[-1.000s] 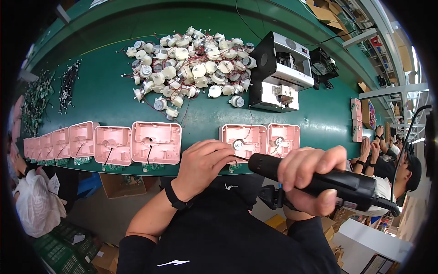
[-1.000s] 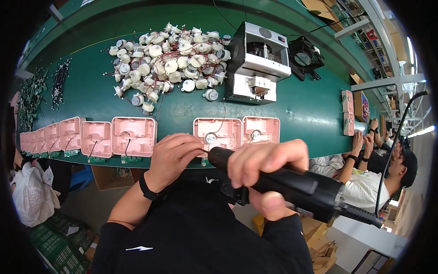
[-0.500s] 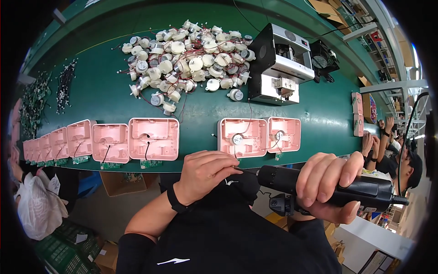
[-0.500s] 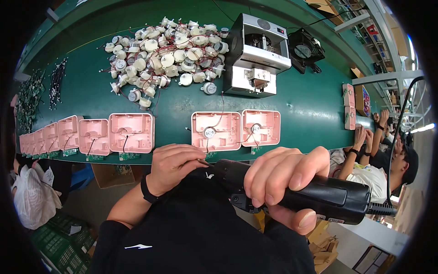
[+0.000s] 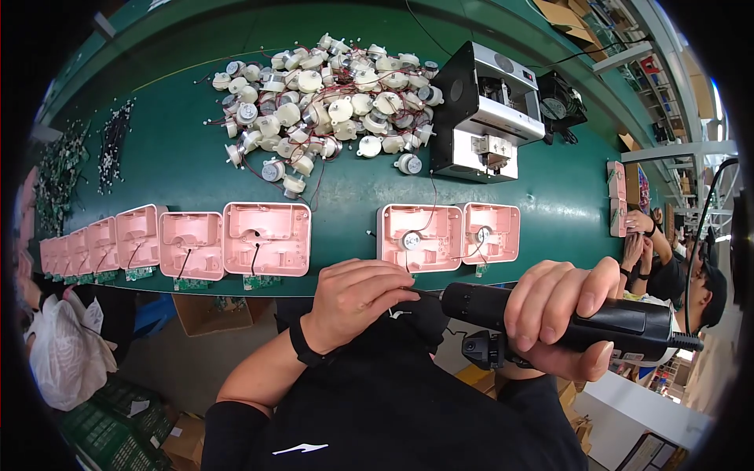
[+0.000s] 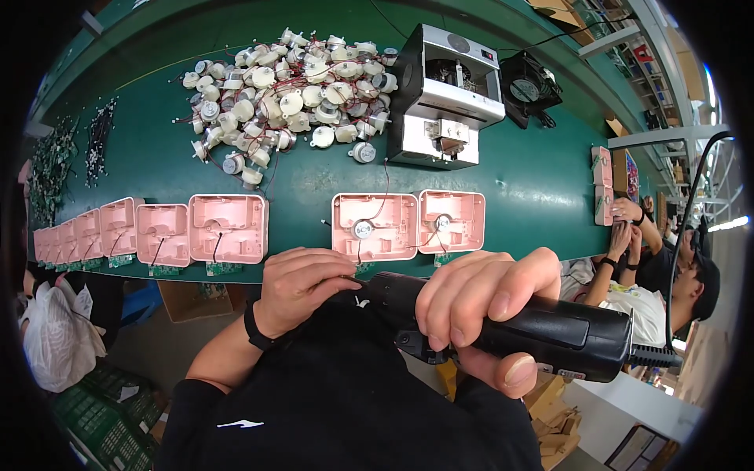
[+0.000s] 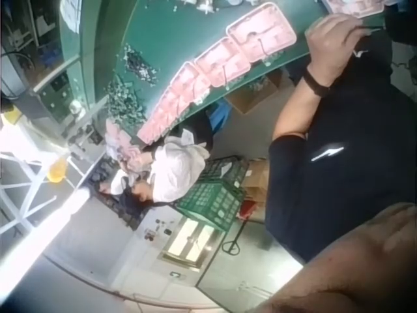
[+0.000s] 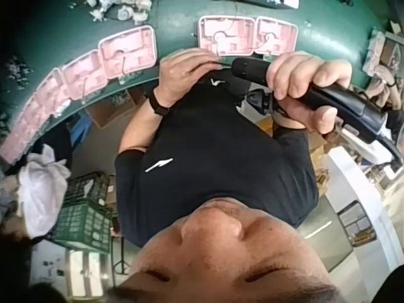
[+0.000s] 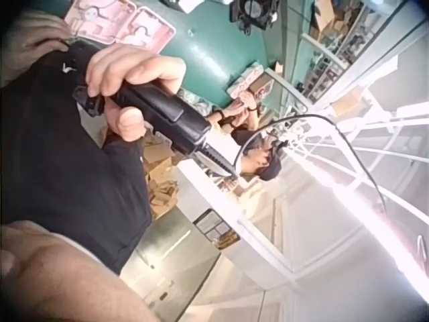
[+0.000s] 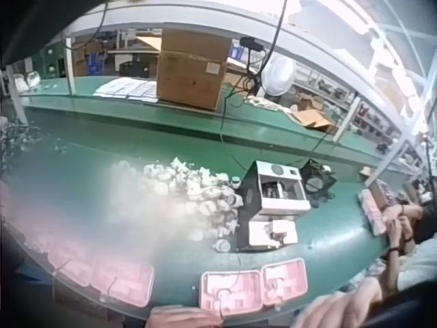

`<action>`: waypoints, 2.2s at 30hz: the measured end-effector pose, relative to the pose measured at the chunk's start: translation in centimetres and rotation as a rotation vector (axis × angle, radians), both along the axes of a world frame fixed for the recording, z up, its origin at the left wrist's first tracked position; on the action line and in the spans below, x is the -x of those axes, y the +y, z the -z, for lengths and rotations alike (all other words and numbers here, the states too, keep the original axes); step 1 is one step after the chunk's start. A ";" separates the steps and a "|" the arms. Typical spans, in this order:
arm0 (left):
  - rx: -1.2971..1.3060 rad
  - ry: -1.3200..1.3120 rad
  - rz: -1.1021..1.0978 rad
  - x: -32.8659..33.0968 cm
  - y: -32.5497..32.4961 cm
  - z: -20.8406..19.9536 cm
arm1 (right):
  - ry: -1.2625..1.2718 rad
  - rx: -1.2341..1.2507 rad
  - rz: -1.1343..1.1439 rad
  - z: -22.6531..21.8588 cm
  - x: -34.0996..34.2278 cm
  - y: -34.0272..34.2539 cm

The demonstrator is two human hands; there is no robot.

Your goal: The person pours screws from a bag into a screw feeder, then places motors into pink plastic housings and secures them with screws using a power screwdriver.

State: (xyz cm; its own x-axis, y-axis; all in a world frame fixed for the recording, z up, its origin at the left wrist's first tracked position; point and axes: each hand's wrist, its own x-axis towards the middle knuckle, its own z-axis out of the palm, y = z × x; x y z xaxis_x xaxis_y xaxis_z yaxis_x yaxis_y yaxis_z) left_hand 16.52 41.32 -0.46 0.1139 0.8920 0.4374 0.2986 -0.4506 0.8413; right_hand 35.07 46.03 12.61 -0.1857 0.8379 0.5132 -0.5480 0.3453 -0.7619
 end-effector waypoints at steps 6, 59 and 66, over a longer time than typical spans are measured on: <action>-0.007 -0.044 0.062 0.3 0.2 0.3 | -0.020 0.054 -0.018 0.0 0.2 0.1; 0.014 0.500 -0.020 -4.4 5.6 -0.8 | -0.248 0.047 0.357 7.2 -4.9 1.0; 0.047 0.554 -0.003 -5.1 6.0 -0.1 | -0.230 0.065 0.334 8.5 -4.9 2.6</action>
